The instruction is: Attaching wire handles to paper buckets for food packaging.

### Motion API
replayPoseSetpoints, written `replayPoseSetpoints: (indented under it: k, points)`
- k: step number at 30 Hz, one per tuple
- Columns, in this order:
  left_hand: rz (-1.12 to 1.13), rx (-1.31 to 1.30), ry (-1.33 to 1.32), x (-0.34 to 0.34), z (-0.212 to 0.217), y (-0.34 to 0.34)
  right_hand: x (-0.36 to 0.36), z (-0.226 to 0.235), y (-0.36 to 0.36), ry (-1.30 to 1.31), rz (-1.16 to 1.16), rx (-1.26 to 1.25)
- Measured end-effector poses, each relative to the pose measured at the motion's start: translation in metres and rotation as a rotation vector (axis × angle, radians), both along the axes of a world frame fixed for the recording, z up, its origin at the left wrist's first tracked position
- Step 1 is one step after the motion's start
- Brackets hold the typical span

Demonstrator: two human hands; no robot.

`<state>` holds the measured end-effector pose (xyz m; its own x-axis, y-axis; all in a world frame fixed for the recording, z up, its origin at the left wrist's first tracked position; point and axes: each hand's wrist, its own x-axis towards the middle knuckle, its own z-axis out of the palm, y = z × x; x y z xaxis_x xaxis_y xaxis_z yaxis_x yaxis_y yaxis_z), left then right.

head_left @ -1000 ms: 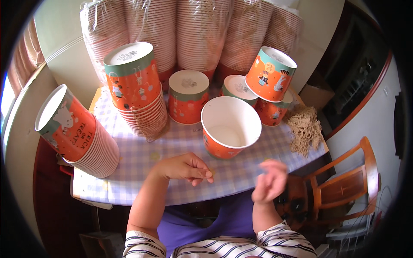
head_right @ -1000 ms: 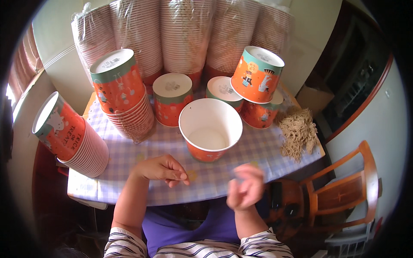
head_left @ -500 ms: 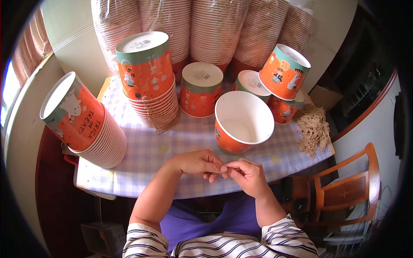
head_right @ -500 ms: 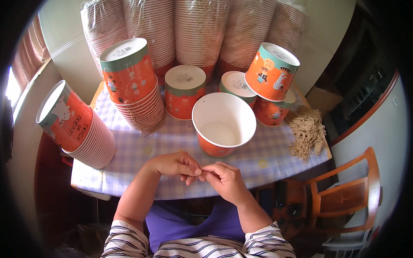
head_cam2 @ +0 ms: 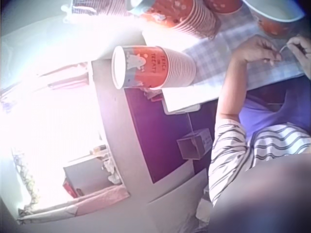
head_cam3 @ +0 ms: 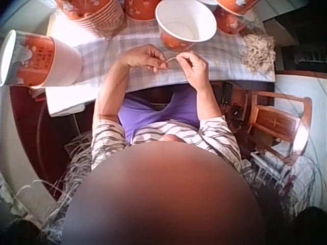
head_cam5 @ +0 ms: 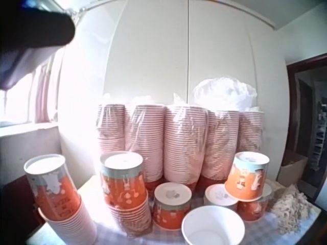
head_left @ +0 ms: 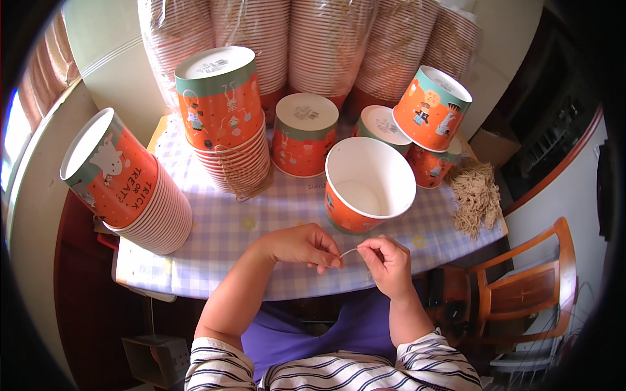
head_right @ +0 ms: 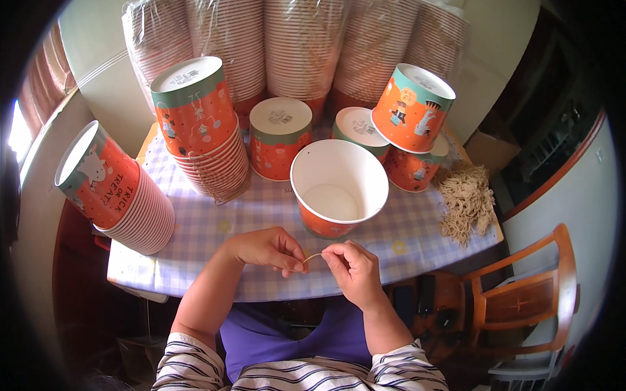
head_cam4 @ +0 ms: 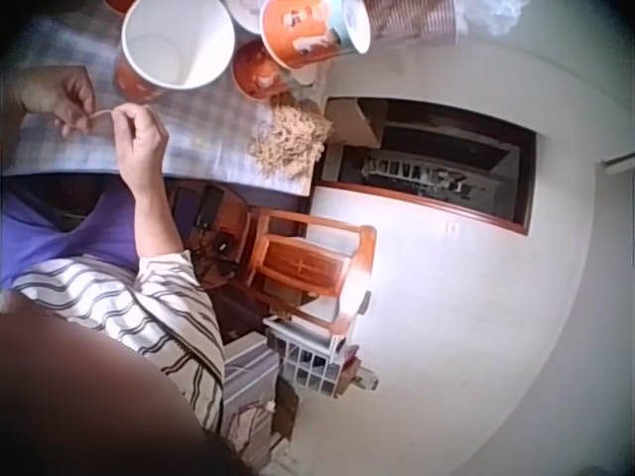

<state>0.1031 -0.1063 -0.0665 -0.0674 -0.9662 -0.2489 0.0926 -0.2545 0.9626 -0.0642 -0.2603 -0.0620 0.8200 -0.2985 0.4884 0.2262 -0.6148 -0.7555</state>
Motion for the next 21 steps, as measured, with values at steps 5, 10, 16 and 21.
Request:
replayPoseSetpoints:
  k: [5,10,16,21]
  points:
    - [0.036,-0.057,-0.029,0.001,-0.002,0.001,0.001,0.004,-0.003,-0.018,0.071,-0.094]
    - [0.016,-0.048,-0.075,-0.001,0.002,0.001,0.000,-0.005,0.004,0.090,0.338,0.231]
    - [0.056,-0.052,-0.070,0.003,0.004,0.008,0.009,-0.005,0.015,0.400,0.479,0.689]
    - [0.109,-0.075,-0.100,0.003,0.009,0.007,0.011,-0.012,0.012,0.222,0.321,0.422]
